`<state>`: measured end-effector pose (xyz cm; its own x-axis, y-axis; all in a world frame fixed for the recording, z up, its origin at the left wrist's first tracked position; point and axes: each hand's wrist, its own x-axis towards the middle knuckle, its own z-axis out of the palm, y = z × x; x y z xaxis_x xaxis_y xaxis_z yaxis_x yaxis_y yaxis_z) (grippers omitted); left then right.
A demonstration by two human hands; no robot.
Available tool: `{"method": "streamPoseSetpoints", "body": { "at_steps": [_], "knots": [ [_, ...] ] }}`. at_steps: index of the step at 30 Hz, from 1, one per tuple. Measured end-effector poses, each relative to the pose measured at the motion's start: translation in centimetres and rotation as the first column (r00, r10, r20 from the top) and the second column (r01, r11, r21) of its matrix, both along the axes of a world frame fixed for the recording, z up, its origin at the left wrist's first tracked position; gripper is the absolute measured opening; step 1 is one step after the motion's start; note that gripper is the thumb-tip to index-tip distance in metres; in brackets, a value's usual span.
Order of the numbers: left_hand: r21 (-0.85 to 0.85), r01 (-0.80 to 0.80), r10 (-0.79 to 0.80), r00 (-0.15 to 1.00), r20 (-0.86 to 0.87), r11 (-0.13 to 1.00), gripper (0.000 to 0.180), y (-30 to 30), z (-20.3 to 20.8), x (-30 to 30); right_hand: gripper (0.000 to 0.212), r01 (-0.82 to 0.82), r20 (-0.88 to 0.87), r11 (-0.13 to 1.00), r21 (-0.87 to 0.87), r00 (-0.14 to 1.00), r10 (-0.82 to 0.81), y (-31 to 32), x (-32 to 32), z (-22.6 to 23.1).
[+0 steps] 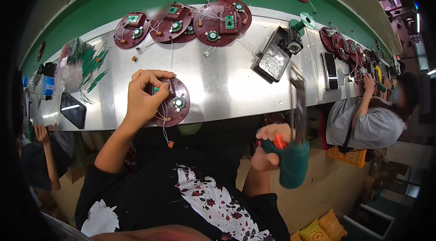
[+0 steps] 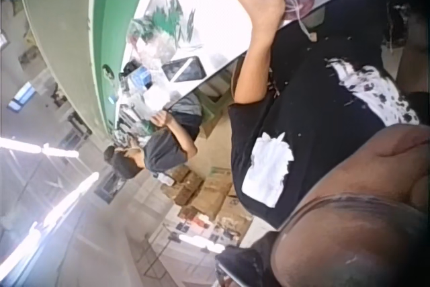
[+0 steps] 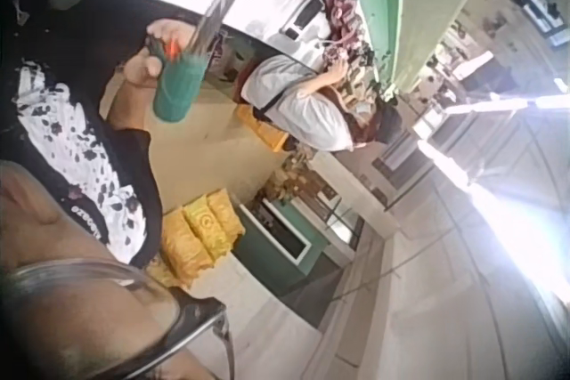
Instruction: Soldering electronic components onto circular circuit boards using a handheld soldering gun on an assembly line.
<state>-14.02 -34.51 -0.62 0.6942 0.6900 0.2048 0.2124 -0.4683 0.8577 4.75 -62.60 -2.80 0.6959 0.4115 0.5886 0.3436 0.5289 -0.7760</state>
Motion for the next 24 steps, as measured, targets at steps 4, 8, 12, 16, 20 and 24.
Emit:
{"method": "streamPoseSetpoints", "body": {
  "at_steps": [4,8,12,16,20,24],
  "knots": [
    [0.003,-0.005,0.005,1.0,0.007,1.0,0.014,0.0,-0.3,0.1,0.055,0.342,0.019,0.86,-0.379,0.932,-0.362,-0.1,0.9,-3.1],
    [-0.027,0.003,-0.003,1.0,0.017,1.0,0.014,0.2,-0.9,-0.2,0.042,0.434,0.055,0.811,-0.392,0.891,-0.45,0.7,0.1,-2.8],
    [-0.023,0.011,-0.011,1.0,0.006,1.0,0.015,0.0,-0.4,-0.2,0.04,0.381,0.002,0.881,-0.28,0.918,-0.396,1.0,-1.2,0.6],
    [-0.013,0.017,-0.017,1.0,0.004,1.0,0.015,0.1,-0.4,-0.1,0.045,0.293,-0.043,0.934,-0.204,0.95,-0.308,1.5,-0.6,6.3],
    [0.011,0.014,-0.014,1.0,0.008,1.0,0.014,0.1,-0.3,-0.4,0.05,0.224,0.082,0.954,-0.2,0.974,-0.211,1.4,2.2,13.2],
    [0.064,0.049,-0.051,0.998,0.027,0.997,0.017,0.1,-0.5,-0.1,0.056,0.233,0.229,0.941,-0.246,0.957,-0.177,0.4,5.4,22.1]
  ]
}}
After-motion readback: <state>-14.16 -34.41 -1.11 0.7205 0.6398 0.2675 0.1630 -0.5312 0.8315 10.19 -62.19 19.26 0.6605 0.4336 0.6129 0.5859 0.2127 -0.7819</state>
